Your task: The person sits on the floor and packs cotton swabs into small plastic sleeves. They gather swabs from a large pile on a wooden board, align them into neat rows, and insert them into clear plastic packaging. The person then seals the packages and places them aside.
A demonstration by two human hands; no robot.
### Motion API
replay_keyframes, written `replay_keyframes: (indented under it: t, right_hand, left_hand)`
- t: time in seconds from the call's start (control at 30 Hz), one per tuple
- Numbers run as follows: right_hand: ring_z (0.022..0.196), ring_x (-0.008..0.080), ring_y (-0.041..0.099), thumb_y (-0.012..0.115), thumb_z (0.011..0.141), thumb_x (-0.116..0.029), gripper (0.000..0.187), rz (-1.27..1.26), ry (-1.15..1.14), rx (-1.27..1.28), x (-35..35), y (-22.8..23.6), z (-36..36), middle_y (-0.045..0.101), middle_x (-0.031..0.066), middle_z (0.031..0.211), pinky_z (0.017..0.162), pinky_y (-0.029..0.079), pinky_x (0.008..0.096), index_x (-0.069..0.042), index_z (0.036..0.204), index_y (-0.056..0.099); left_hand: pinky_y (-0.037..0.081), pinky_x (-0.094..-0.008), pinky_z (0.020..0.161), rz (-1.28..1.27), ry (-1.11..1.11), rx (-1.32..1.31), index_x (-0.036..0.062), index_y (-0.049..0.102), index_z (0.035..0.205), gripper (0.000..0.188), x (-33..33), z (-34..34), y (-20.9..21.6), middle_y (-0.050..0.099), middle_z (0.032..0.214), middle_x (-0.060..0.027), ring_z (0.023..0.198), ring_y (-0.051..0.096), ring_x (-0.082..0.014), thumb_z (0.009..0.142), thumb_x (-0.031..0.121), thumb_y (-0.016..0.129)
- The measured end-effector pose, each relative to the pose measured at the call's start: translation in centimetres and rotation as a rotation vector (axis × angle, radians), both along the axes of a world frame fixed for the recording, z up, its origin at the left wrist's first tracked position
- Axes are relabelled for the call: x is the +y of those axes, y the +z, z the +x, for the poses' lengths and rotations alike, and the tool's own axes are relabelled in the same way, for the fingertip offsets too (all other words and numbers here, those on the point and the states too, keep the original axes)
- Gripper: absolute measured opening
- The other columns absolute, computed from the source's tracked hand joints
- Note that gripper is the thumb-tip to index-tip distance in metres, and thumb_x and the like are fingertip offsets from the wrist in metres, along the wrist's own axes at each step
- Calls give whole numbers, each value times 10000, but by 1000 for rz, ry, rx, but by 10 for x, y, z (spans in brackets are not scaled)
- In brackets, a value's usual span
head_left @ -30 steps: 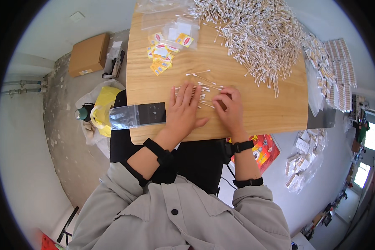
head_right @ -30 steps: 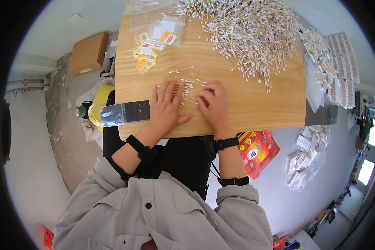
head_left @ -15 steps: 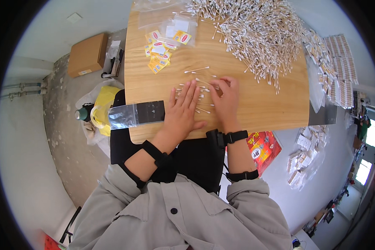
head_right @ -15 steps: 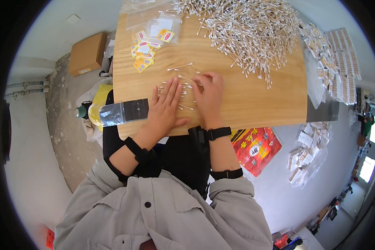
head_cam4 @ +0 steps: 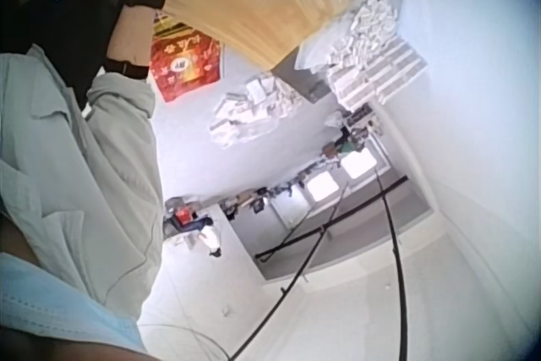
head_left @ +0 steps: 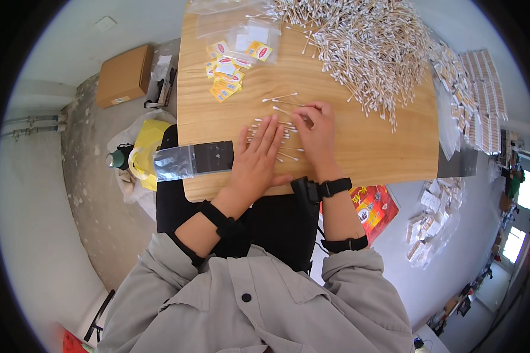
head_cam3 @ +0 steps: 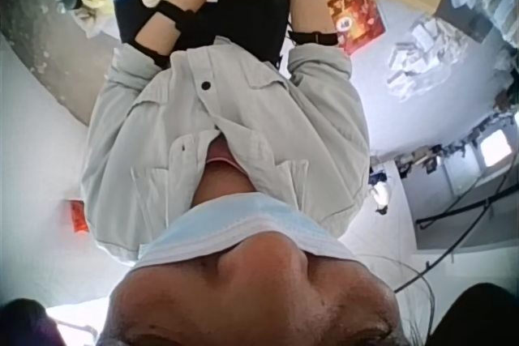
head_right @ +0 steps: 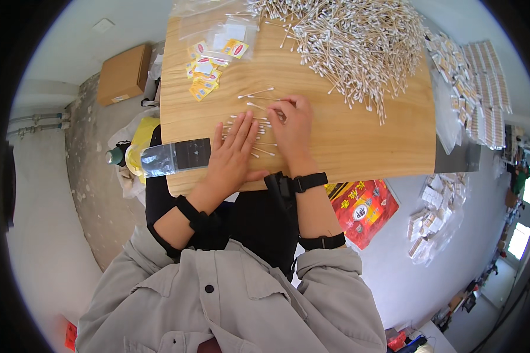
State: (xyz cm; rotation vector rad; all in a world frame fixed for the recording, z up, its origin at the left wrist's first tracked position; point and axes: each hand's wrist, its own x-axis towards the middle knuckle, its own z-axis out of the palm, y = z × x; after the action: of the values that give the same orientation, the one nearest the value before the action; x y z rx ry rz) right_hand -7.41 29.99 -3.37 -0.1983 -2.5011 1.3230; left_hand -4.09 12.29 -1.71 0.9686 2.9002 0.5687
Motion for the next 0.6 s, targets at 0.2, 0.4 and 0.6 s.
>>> replay_keyframes:
  t: [0.2, 0.4, 0.6]
  right_hand:
    - [926, 258, 598, 735, 799, -56, 70, -99, -76, 6, 5, -1, -5, 560, 118, 1022, 793, 533, 341, -39, 862, 709]
    - [917, 277, 579, 745, 751, -32, 130, 160, 9, 85, 6, -1, -5, 567, 100, 981, 802, 489, 377, -97, 863, 735]
    - [942, 279, 572, 734, 756, -30, 136, 171, 108, 145, 8, -3, -2, 572, 95, 980, 829, 473, 392, -113, 862, 743]
  left_hand:
    - [157, -515, 1177, 1, 35, -53, 22, 294, 1503, 1202, 2, -9, 2, 241, 1602, -127, 1489, 217, -248, 585, 619, 789]
    - [148, -527, 1178, 7, 44, -51, 32, 290, 1511, 1233, 6, -16, 3, 222, 1609, -125, 1494, 200, -252, 556, 620, 803]
    - [112, -579, 1172, -4, 67, -35, 34, 284, 1515, 1246, 5, -9, 5, 198, 1612, -150, 1503, 161, -275, 553, 635, 799]
